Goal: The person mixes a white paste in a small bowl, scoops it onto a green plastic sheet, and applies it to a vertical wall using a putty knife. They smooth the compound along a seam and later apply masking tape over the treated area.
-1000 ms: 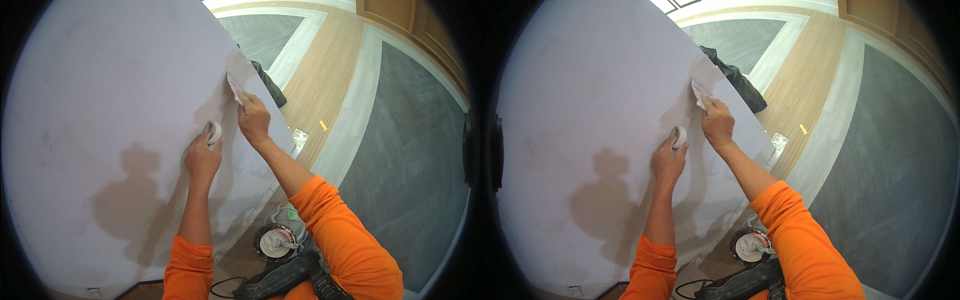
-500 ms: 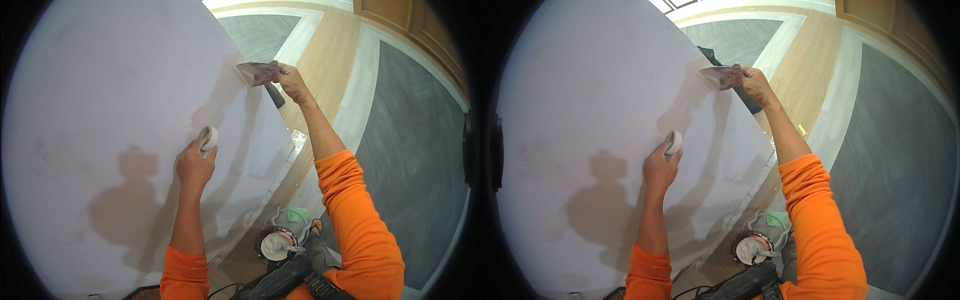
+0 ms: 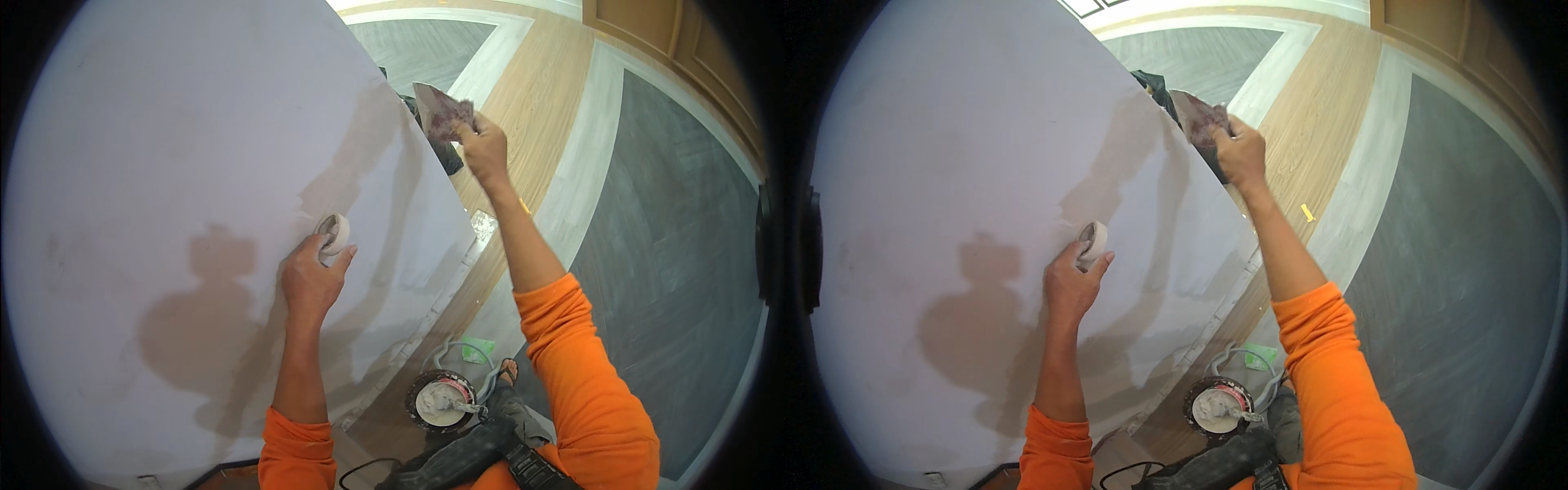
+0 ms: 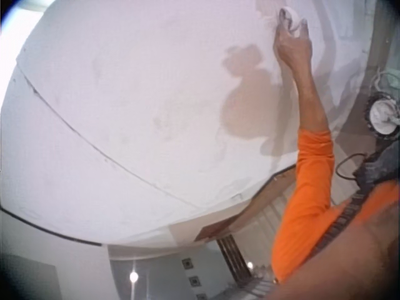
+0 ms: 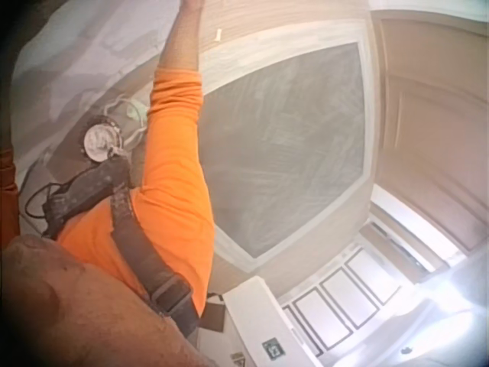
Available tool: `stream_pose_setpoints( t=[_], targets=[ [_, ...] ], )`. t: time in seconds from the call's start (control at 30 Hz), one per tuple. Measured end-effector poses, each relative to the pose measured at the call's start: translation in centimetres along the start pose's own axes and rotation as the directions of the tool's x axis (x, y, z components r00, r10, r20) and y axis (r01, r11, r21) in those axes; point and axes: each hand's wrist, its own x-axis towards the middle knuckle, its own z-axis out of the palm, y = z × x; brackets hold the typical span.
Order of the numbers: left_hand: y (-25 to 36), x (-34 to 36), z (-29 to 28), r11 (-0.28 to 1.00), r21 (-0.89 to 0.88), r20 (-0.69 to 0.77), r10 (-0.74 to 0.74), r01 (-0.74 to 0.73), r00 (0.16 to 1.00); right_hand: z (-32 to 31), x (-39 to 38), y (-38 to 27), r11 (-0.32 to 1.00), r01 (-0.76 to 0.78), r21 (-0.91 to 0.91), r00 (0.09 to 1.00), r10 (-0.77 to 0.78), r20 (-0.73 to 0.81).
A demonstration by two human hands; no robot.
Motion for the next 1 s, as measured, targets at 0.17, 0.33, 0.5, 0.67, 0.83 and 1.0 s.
stream_pose_setpoints(
  t=[0.17,0.33,0.5,0.67,0.83,1.0],
  targets=[
    [-0.2,-0.2,0.0,0.999,-0.002,-0.022,0.037,-0.037,0.999,6.1,-3.1,-1.2,0.795,0.447,-0.409,0.799,-0.561,-0.217],
    [-0.7,-0.6,0.1,0.994,-0.045,-0.045,0.097,-0.099,0.994,12.5,-6.6,-2.6,0.828,0.285,-0.483,0.868,-0.437,-0.237],
    [-1.6,-0.6,-0.7,0.998,-0.049,0.016,0.046,-0.045,0.999,10.0,-8.2,-2.7,0.841,0.372,-0.393,0.859,-0.473,-0.198],
    [-0.5,-1.0,-1.3,0.995,-0.099,0.080,-0.014,0.022,0.997,7.0,-4.6,-2.1,0.837,0.352,-0.419,0.851,-0.472,-0.228],
    [-2.5,-1.6,-0.7,0.996,-0.090,0.049,0.009,-0.004,0.999,8.2,-5.0,-2.1,0.870,0.326,-0.371,0.901,-0.404,-0.157],
    [-4.5,-3.0,-1.3,0.987,-0.158,0.108,0.007,0.011,0.994,9.4,-8.6,-3.3,0.887,0.314,-0.340,0.930,-0.359,-0.077]
  ],
)
